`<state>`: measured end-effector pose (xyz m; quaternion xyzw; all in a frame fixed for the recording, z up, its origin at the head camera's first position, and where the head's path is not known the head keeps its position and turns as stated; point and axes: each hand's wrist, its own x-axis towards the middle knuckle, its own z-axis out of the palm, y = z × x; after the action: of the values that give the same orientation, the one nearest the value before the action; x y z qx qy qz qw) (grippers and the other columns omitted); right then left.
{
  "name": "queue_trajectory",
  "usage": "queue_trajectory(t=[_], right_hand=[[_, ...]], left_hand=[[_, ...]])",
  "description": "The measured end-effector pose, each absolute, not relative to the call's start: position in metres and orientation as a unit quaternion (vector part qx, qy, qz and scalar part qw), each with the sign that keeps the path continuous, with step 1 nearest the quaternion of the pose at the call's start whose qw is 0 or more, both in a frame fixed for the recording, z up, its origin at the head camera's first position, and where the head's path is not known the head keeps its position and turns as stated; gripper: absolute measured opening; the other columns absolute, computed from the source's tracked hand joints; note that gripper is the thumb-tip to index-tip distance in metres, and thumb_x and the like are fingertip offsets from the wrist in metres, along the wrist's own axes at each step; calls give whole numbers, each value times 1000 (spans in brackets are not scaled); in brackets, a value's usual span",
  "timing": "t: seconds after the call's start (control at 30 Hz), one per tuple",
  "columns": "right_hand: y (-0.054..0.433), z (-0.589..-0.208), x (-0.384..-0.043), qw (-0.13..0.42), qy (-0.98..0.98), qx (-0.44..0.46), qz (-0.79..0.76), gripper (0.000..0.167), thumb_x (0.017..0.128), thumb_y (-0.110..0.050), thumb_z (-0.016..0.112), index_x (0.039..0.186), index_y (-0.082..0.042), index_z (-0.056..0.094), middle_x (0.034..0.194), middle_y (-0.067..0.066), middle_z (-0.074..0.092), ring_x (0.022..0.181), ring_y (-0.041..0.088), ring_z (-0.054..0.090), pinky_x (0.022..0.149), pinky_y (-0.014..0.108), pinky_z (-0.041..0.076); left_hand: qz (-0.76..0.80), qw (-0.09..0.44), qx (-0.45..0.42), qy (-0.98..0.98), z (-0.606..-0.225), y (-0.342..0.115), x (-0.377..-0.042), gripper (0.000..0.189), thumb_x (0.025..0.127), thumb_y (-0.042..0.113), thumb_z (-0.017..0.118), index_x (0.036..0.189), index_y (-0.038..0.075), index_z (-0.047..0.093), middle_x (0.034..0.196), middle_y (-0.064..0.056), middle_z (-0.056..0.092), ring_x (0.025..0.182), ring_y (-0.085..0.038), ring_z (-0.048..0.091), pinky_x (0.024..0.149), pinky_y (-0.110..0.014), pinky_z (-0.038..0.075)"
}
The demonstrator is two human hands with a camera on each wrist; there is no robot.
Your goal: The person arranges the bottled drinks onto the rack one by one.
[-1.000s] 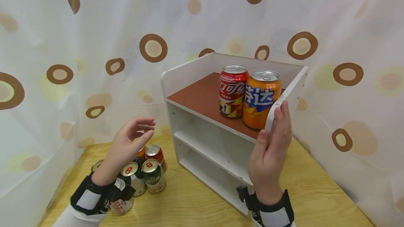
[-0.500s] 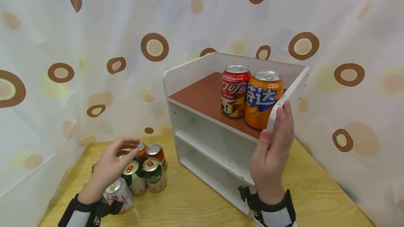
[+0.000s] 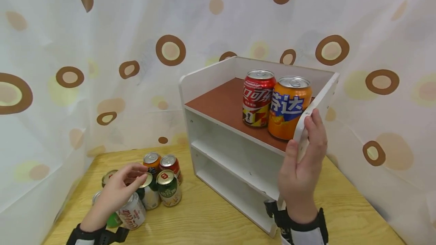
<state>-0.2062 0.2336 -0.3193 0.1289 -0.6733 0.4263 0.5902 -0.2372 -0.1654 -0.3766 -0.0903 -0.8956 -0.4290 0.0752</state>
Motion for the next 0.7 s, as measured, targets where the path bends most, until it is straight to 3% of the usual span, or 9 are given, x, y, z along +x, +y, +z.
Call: queue_trajectory(t=[0.17, 0.37, 0.6, 0.7], right_hand=[[236, -318, -204, 582, -680, 131, 427, 43, 104, -5, 42, 142, 12, 33, 164, 16, 32, 150, 26, 32, 112, 28, 29], [239, -318, -201, 571, -679, 138, 441, 44, 103, -2, 43, 143, 12, 33, 164, 14, 32, 151, 27, 30, 114, 29, 30], [240, -317, -200, 569, -679, 151, 439, 44, 103, -1, 43, 143, 13, 33, 164, 15, 32, 151, 28, 30, 114, 31, 30], [240, -317, -200, 569, -680, 151, 438, 44, 103, -2, 44, 143, 13, 33, 164, 15, 32, 151, 28, 30, 115, 30, 30]], left_hand=[[-429, 67, -73, -898, -384, -174, -235, 26, 102, 25, 67, 124, 11, 68, 127, -8, 68, 117, -27, 64, 101, -50, 51], [-376, 69, -56, -922, -389, -188, -237, 36, 98, 25, 73, 127, 6, 66, 128, -14, 67, 115, -33, 65, 93, -50, 55], [-309, 61, -47, -948, -393, -208, -237, 47, 94, 30, 77, 127, 0, 64, 131, -22, 62, 123, -43, 58, 101, -61, 48], [-296, 54, -56, -952, -398, -215, -236, 51, 91, 33, 79, 125, -2, 63, 132, -25, 60, 124, -47, 57, 99, -62, 49]])
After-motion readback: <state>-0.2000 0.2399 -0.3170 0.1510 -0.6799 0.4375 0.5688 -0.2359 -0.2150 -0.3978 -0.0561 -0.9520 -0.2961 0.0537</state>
